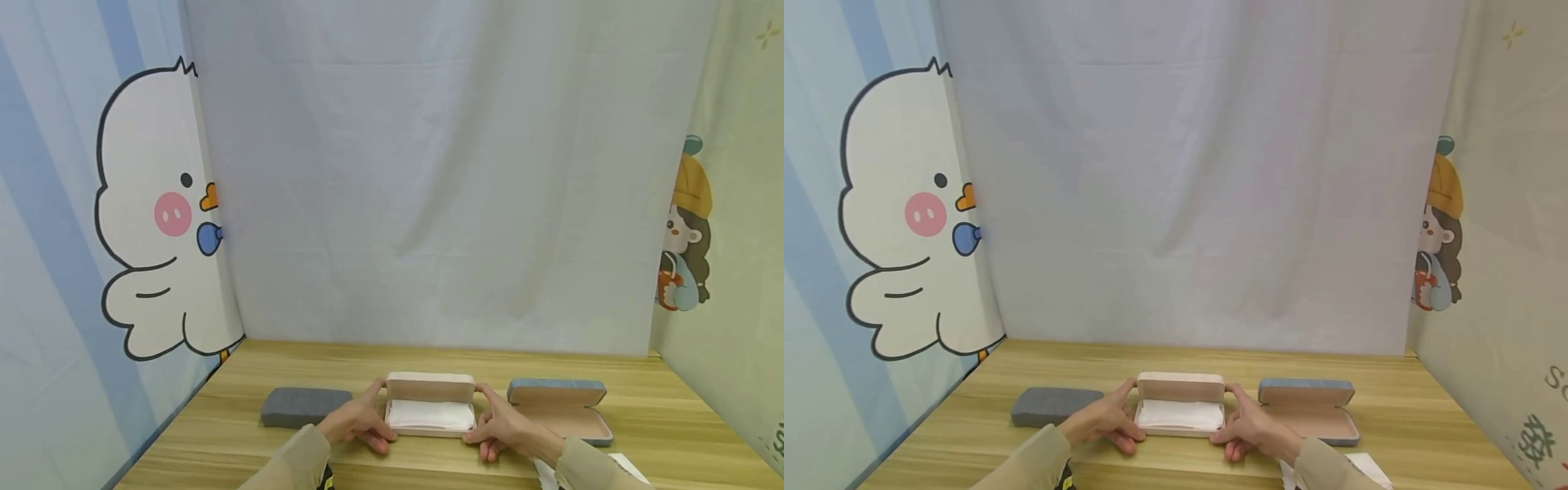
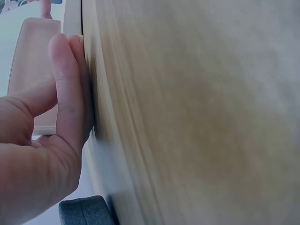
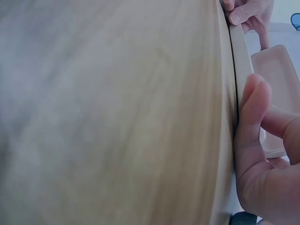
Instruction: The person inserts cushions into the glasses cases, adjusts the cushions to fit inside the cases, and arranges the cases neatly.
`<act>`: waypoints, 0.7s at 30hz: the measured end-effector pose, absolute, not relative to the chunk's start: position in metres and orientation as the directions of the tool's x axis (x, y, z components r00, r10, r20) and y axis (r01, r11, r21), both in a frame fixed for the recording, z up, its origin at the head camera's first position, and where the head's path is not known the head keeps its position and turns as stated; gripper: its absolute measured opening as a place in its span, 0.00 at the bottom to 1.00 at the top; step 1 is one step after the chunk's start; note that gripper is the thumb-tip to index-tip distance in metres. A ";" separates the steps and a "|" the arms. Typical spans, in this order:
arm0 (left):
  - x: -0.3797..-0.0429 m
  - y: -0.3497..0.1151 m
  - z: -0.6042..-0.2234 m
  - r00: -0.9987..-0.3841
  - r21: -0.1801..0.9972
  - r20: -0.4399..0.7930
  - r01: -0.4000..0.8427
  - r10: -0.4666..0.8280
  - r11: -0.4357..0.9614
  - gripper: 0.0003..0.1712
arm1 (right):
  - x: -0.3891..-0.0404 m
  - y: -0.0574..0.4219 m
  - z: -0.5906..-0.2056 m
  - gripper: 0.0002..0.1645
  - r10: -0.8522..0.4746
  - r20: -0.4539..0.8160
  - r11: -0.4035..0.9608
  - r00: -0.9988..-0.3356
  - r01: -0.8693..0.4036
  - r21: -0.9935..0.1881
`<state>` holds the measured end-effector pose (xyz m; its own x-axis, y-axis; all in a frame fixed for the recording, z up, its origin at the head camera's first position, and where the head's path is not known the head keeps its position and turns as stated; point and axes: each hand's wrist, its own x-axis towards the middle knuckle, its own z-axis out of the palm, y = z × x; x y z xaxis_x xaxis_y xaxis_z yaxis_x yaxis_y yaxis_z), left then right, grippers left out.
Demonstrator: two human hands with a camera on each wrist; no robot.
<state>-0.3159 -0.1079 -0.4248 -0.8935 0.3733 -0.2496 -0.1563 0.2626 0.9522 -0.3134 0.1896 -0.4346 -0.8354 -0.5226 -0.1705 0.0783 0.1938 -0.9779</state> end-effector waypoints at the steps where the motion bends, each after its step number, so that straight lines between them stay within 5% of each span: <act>1: -0.316 -0.108 -0.425 -0.893 0.952 -0.250 -0.156 0.374 0.262 0.56 | -0.313 0.190 -0.435 0.58 -0.524 -0.170 0.192 -0.834 0.079 -0.978; 21: -0.322 -0.110 -0.430 -0.883 0.961 -0.239 -0.155 0.404 0.229 0.47 | -0.315 0.191 -0.437 0.52 -0.553 -0.155 0.157 -0.818 0.080 -0.984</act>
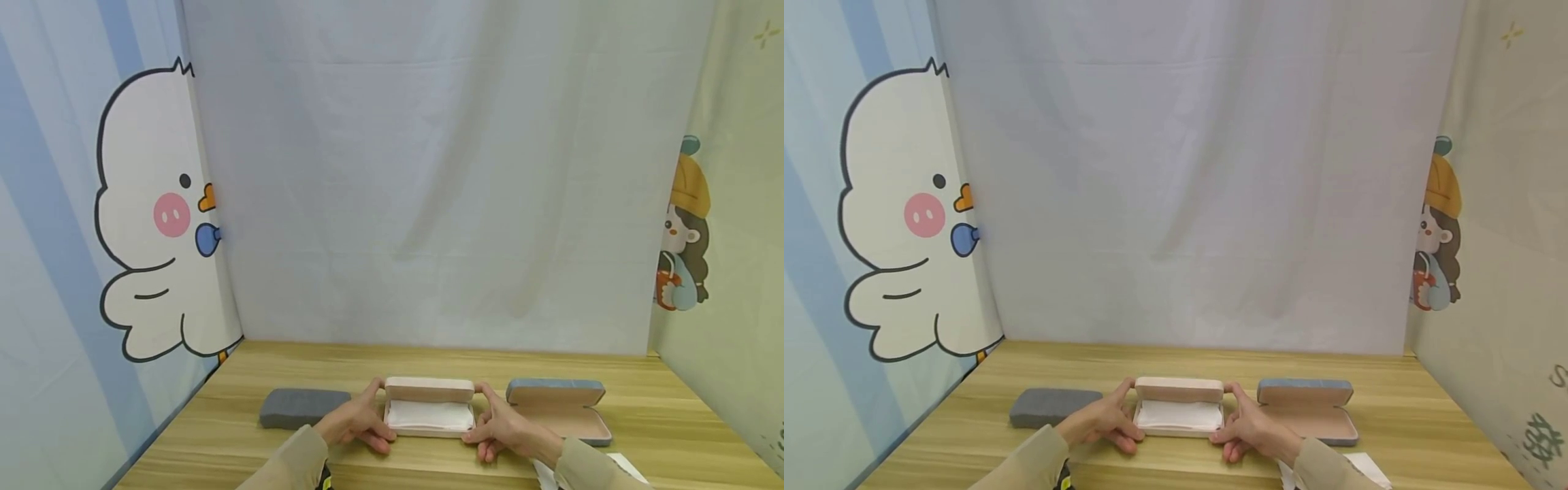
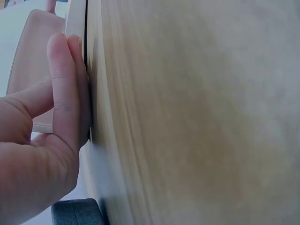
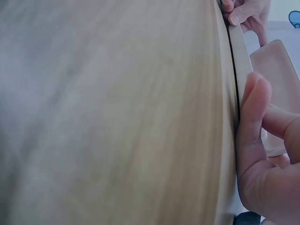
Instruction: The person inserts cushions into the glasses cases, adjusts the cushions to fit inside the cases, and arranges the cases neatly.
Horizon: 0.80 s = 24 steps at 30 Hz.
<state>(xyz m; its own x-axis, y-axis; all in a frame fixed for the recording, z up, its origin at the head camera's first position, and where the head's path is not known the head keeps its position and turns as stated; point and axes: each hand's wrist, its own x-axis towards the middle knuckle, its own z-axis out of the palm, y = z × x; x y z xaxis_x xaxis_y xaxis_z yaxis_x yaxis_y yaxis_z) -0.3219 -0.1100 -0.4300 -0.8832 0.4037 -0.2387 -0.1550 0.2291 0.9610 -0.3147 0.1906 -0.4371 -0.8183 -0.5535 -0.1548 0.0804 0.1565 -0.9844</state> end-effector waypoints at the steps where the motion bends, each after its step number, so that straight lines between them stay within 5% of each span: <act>1: -0.322 -0.110 -0.431 -0.882 0.961 -0.240 -0.157 0.405 0.229 0.46 | -0.315 0.191 -0.437 0.52 -0.553 -0.155 0.155 -0.819 0.081 -0.985; 24: -0.322 -0.110 -0.432 -0.879 0.973 -0.204 -0.134 0.432 0.186 0.43 | -0.314 0.191 -0.438 0.51 -0.543 -0.143 0.138 -0.828 0.080 -0.987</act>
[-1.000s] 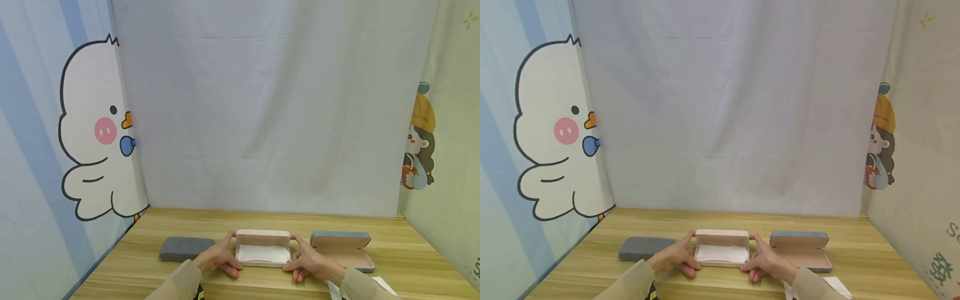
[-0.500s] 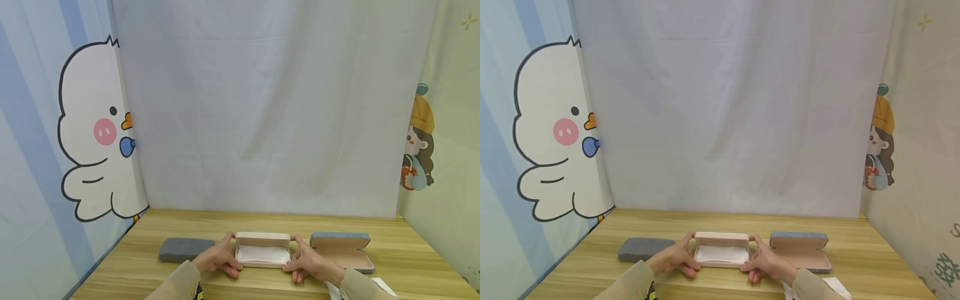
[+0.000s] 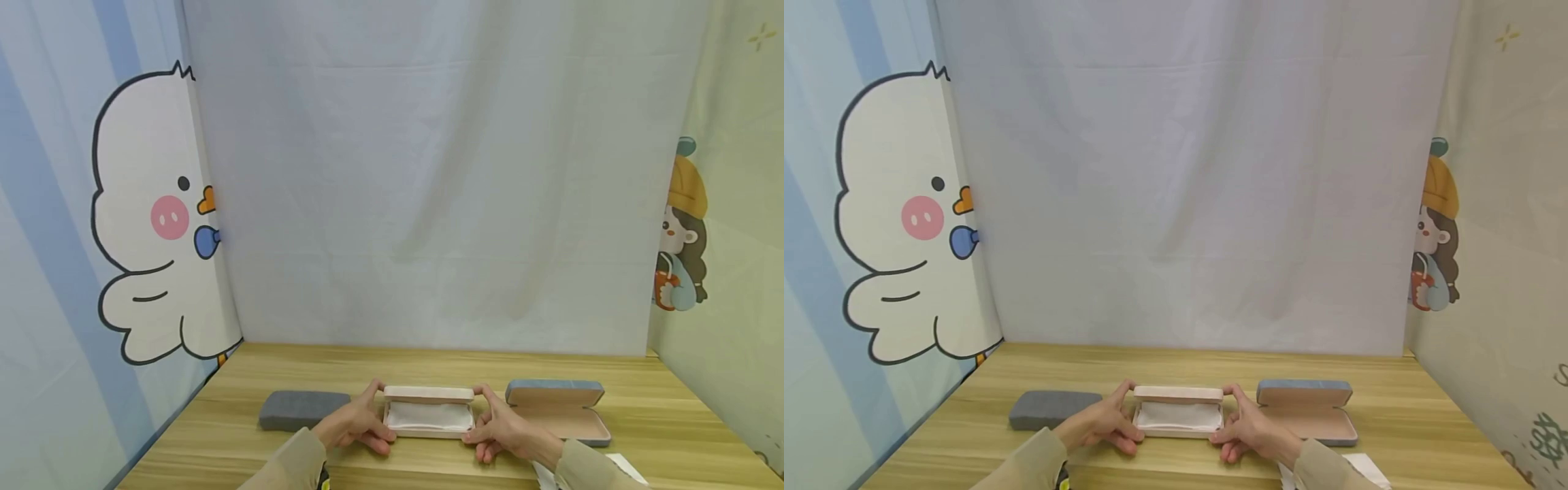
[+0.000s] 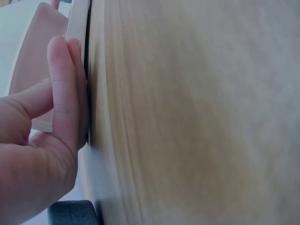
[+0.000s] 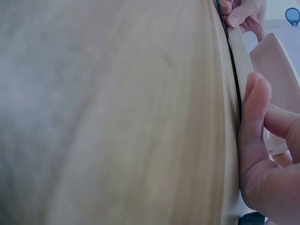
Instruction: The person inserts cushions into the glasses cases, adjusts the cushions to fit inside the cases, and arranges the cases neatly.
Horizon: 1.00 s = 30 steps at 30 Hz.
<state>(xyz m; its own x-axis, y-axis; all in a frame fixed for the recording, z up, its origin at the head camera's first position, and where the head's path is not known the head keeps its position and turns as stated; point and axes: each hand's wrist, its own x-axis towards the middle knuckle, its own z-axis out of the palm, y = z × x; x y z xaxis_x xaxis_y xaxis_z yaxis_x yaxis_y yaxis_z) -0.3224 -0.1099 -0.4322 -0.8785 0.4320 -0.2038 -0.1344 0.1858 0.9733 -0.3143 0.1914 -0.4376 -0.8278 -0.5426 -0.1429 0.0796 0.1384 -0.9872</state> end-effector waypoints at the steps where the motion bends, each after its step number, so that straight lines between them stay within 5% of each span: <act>1: -0.322 -0.110 -0.432 -0.879 0.974 -0.202 -0.132 0.432 0.186 0.42 | -0.315 0.192 -0.438 0.51 -0.546 -0.140 0.136 -0.826 0.077 -0.988; 25: -0.313 -0.111 -0.424 -0.858 0.972 -0.169 -0.063 0.486 0.227 0.38 | -0.304 0.189 -0.432 0.47 -0.543 -0.080 0.157 -0.836 -0.007 -0.988; 30: -0.304 -0.111 -0.413 -0.888 0.917 -0.153 0.036 0.434 0.397 0.42 | -0.299 0.192 -0.427 0.50 -0.487 -0.062 0.167 -0.871 -0.023 -0.986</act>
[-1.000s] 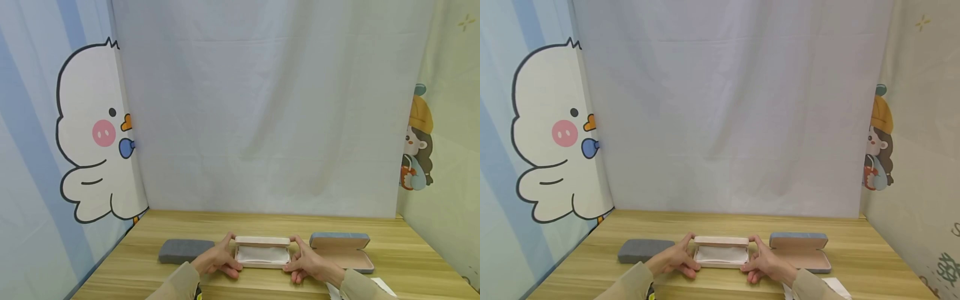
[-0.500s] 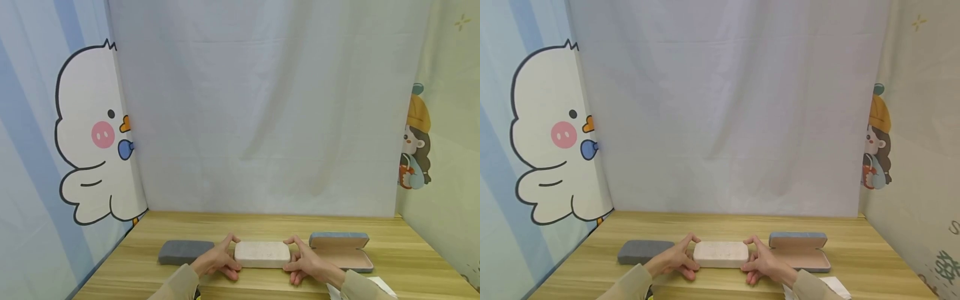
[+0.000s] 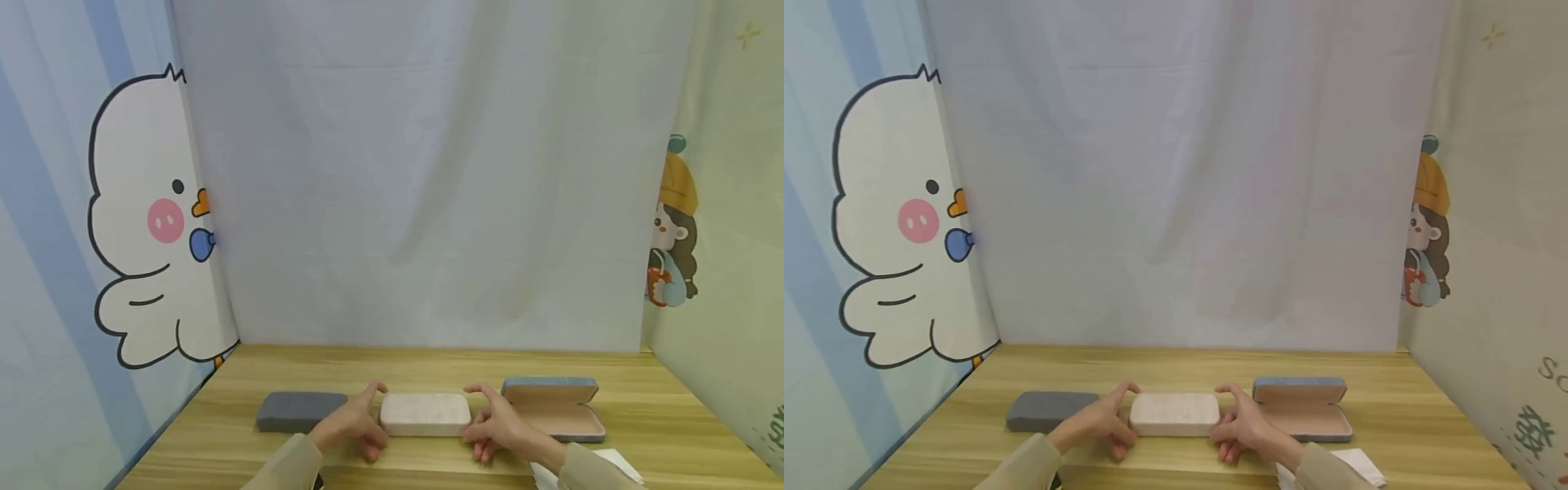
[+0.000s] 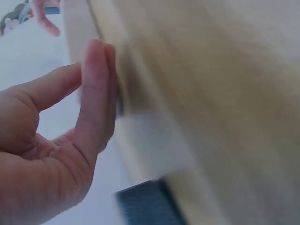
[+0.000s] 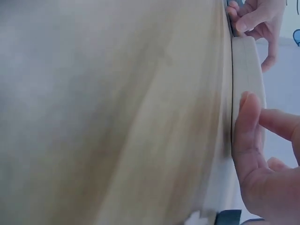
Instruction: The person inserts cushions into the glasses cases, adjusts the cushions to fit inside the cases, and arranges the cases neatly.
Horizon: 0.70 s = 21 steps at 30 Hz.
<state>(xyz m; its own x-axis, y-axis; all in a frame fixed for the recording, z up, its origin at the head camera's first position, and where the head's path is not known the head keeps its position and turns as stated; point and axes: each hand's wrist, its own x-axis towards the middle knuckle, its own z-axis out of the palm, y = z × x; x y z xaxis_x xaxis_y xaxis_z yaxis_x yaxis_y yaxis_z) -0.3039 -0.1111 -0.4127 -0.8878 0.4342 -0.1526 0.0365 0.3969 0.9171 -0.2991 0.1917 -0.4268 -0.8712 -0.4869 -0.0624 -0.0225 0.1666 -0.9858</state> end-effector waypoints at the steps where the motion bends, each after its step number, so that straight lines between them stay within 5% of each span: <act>1: -0.302 -0.111 -0.408 -0.896 0.898 -0.147 0.056 0.419 0.436 0.41 | -0.297 0.193 -0.425 0.50 -0.473 -0.052 0.173 -0.880 -0.035 -0.984; 4: -0.294 -0.108 -0.391 -0.908 0.852 -0.127 0.107 0.400 0.513 0.34 | -0.291 0.200 -0.415 0.45 -0.441 -0.018 0.182 -0.897 -0.070 -0.981; 8: -0.285 -0.097 -0.372 -0.884 0.891 -0.119 0.106 0.452 0.442 0.24 | -0.284 0.217 -0.400 0.39 -0.448 0.011 0.148 -0.894 -0.086 -0.985; 14: -0.272 -0.064 -0.374 -0.773 0.977 -0.195 -0.098 0.604 0.190 0.20 | -0.274 0.251 -0.385 0.38 -0.455 0.021 0.105 -0.890 -0.077 -0.991; 21: -0.254 -0.009 -0.402 -0.707 0.952 -0.265 -0.298 0.656 0.063 0.18 | -0.257 0.297 -0.385 0.25 -0.409 -0.025 0.116 -0.912 -0.025 -0.993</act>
